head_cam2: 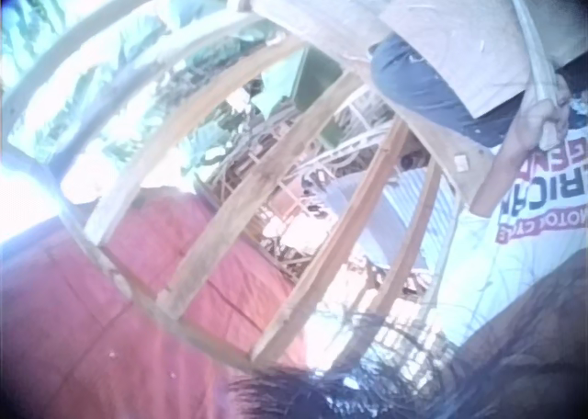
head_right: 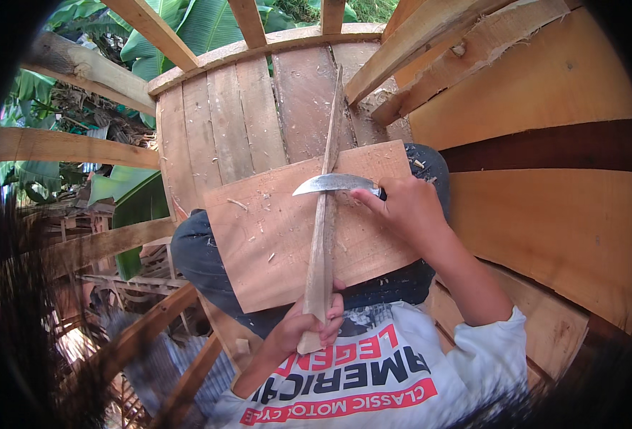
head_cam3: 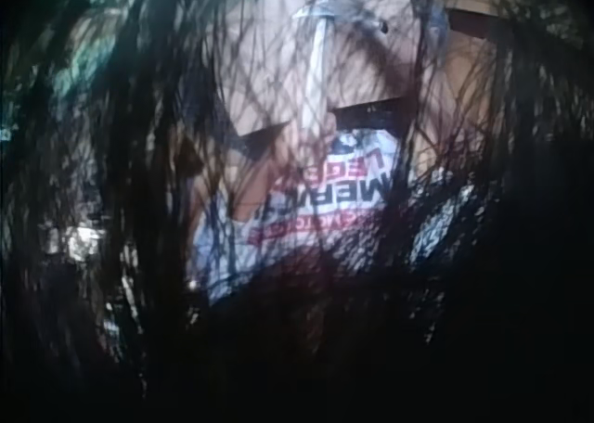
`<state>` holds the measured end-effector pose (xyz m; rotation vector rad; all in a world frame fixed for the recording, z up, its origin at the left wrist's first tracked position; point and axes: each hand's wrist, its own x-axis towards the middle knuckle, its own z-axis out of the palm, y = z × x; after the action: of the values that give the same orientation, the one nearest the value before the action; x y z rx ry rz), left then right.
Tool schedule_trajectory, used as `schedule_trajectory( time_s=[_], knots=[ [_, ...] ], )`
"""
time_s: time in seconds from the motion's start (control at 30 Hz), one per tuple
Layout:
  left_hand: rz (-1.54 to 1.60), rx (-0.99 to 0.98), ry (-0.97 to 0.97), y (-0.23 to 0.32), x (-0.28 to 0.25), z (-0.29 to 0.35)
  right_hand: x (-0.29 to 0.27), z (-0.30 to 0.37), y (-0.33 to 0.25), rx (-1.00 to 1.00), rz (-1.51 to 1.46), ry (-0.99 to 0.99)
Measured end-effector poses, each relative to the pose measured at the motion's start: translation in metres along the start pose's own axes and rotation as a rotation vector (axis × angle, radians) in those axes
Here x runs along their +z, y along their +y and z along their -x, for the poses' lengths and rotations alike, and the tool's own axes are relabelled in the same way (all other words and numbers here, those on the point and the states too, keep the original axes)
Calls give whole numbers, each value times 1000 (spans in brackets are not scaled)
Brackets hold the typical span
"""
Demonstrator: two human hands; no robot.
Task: The person is sitting cross-legged on a wooden platform and using a curved knife to carve a rectangular piece of wood. They hold the wood in their left hand and repeatedly shave off thin layers with the knife in their right hand, creating wood shavings.
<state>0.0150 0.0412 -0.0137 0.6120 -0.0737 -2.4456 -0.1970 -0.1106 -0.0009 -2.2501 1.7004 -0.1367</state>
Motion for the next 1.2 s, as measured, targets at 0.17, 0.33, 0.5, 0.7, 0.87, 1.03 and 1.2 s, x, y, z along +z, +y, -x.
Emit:
schedule_trajectory(
  time_s=[0.17, 0.33, 0.5, 0.7, 0.87, 1.03, 1.2],
  knots=[
    [5, 12, -17, -3, -5, 3, -2, 12, -9, 11, -51, -115],
    [-131, -9, 55, 1, 2, 3, -21, 7, 8, 155, -88, -97],
    [-255, -25, 104, -1, 5, 3, -21, 45, -28, -33, -16, -216],
    [-344, 0, 163, -1, 13, 3, -9, 39, -7, -36, 6, -132],
    [-333, 12, 171, 0, 15, 1, -6, 17, 8, 48, 55, -50],
    [-275, 44, 135, -2, 10, -4, 2, 6, 14, 64, 66, -18],
    [-400, -17, 148, -3, 13, 3, -29, -27, 66, 526, 111, 120]
  ],
)
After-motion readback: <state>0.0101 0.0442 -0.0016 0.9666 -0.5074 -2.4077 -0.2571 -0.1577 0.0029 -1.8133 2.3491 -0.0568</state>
